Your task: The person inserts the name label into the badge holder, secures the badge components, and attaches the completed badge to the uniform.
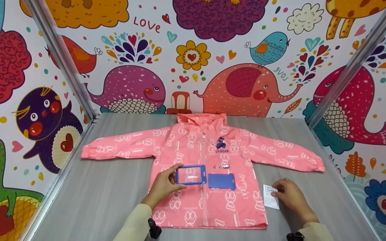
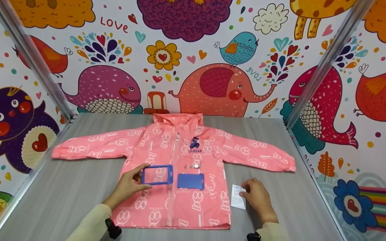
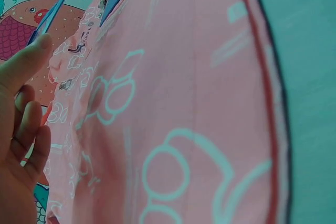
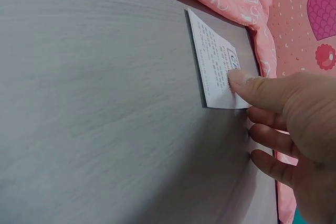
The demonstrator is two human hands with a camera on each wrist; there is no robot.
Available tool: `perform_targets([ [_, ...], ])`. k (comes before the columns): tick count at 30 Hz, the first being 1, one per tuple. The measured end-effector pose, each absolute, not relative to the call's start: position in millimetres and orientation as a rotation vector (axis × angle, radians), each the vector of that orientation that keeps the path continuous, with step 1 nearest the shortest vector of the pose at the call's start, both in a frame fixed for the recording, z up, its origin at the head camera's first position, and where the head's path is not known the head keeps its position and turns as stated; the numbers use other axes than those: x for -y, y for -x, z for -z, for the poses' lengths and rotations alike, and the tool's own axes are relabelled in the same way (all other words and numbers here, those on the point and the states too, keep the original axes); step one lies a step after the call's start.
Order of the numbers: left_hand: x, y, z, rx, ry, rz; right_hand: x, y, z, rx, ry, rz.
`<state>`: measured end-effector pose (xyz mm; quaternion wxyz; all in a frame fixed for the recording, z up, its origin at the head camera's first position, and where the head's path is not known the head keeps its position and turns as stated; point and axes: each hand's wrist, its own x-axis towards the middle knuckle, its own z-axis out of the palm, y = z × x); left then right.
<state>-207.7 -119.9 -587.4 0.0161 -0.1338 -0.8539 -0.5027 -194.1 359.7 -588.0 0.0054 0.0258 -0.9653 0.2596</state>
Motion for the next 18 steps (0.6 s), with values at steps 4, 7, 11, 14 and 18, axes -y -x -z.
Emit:
perform_targets([
  [4, 120.2, 207.0, 587.5, 2.660, 0.394, 1.582, -358.1, 194.1, 586.7, 3.015, -0.105, -0.813],
  [7, 120.3, 207.1, 588.1, 2.657, 0.396, 1.583, -356.9, 193.6, 586.2, 3.021, -0.097, -0.813],
  [11, 120.6, 207.6, 588.5, 2.652, 0.400, 1.575, -355.4, 193.6, 586.2, 3.027, -0.072, -0.855],
  [14, 120.9, 208.1, 588.9, 2.649, 0.397, 1.575, -355.0, 194.6, 586.7, 3.018, -0.067, -0.896],
  [18, 121.3, 208.0, 589.6, 2.638, 0.403, 1.575, -355.2, 195.2, 588.1, 3.000, -0.088, -0.938],
])
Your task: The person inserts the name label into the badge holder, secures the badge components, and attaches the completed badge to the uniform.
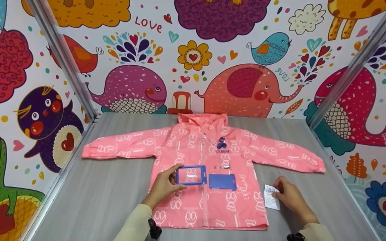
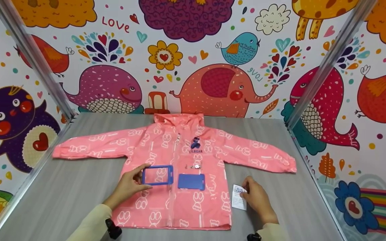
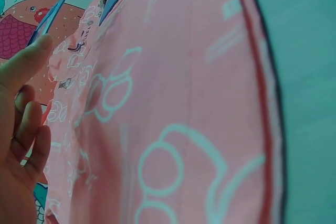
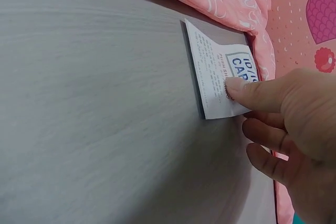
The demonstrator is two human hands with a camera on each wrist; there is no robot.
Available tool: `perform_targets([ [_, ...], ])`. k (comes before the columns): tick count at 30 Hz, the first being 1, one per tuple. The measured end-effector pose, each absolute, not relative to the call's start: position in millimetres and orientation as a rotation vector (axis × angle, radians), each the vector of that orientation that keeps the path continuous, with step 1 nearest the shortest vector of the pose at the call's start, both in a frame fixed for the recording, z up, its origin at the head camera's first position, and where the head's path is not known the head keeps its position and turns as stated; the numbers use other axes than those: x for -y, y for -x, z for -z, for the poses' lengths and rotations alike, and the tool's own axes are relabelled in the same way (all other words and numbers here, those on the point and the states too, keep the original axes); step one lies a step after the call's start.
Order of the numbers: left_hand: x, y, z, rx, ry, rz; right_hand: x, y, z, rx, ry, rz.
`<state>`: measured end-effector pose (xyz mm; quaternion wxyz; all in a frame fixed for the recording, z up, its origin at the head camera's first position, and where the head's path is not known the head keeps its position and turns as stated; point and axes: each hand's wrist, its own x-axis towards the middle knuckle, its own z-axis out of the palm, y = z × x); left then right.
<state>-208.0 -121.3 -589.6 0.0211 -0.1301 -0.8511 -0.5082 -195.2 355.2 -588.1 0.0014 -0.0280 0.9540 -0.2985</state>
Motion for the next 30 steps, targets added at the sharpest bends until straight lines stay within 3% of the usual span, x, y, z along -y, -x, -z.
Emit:
perform_targets([
  [30, 122.3, 205.7, 587.6, 2.672, 0.363, 1.547, -362.4, 194.1, 589.0, -3.157, 0.319, 0.941],
])
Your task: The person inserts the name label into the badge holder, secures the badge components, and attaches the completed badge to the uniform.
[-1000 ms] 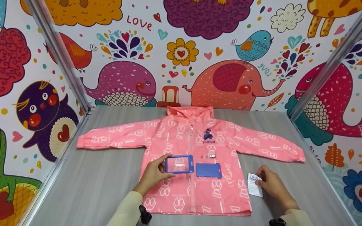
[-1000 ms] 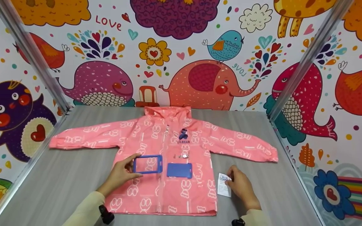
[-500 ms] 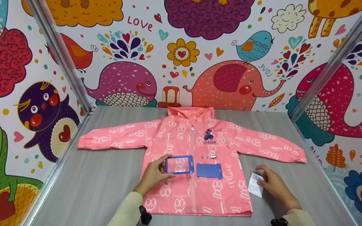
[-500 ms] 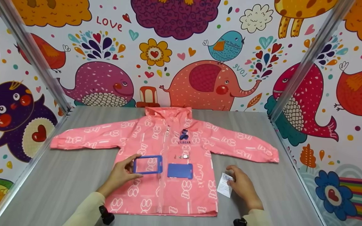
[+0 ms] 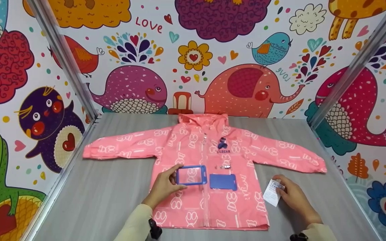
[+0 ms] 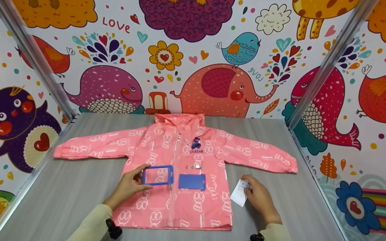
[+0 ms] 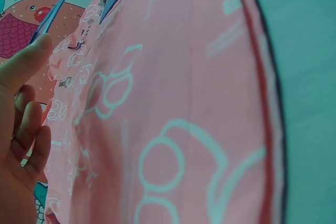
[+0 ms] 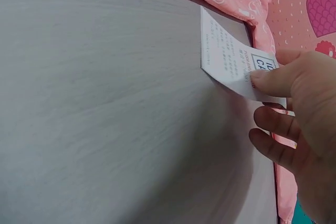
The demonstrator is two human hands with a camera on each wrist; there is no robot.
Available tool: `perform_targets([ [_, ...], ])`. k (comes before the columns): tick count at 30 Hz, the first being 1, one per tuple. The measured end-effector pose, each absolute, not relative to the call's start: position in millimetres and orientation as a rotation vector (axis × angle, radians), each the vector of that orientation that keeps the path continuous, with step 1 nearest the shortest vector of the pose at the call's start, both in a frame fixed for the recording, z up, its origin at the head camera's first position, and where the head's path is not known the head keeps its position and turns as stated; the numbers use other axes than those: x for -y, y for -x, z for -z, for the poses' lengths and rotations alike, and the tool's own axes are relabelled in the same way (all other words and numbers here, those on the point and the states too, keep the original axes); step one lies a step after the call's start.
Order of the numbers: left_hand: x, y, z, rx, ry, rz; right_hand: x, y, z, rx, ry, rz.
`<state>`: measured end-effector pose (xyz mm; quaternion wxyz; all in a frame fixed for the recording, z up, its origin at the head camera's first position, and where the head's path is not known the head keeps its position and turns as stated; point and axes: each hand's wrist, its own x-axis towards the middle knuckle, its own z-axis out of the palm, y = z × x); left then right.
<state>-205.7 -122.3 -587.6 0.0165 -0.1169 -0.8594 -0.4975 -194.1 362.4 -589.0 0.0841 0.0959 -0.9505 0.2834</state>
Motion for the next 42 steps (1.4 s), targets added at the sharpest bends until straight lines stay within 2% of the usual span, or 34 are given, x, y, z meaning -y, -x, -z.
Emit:
perform_targets([
  [20, 121.4, 208.2, 589.1, 2.655, 0.401, 1.531, -362.6, 198.2, 583.5, 2.849, -0.265, -0.829],
  [42, 120.6, 208.4, 590.7, 2.603, 0.426, 1.567, -368.0, 201.5, 545.2, 3.022, -0.029, -1.085],
])
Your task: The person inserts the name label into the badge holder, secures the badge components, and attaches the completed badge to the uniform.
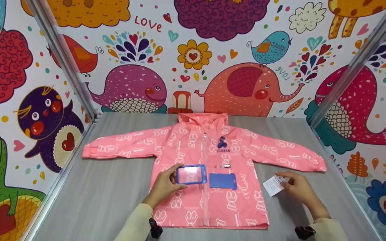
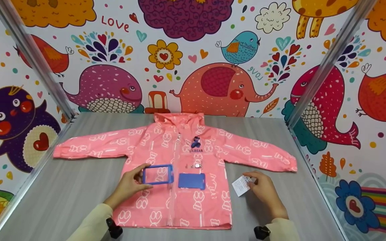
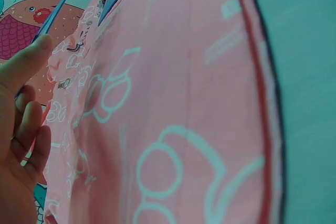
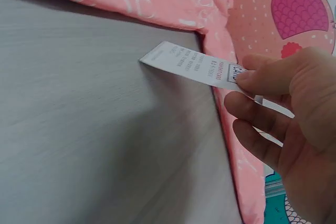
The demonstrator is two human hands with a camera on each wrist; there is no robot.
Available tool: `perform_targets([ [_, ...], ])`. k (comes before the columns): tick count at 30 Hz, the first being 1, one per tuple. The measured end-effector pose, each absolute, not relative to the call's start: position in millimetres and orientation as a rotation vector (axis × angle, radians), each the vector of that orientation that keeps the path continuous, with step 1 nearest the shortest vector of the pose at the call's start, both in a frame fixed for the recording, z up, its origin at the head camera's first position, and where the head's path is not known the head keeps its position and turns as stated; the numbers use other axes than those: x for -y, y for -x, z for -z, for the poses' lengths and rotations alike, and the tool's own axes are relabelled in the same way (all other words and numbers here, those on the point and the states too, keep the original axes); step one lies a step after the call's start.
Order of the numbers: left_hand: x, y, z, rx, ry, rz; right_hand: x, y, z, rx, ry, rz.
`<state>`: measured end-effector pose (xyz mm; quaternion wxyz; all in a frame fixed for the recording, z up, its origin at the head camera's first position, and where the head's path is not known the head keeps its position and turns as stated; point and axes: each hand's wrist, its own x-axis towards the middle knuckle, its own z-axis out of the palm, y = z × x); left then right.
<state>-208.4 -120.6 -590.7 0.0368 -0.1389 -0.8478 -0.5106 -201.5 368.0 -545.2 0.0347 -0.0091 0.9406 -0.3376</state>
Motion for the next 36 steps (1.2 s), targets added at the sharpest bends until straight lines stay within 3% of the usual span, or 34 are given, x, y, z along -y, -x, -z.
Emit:
perform_targets([
  [14, 120.3, 207.1, 590.0, 2.625, 0.407, 1.576, -363.8, 203.7, 522.4, -2.874, 0.151, 1.207],
  [36, 116.0, 208.0, 589.3, 2.606, 0.454, 1.565, -319.8, 212.6, 533.7, -2.827, 0.297, 1.492],
])
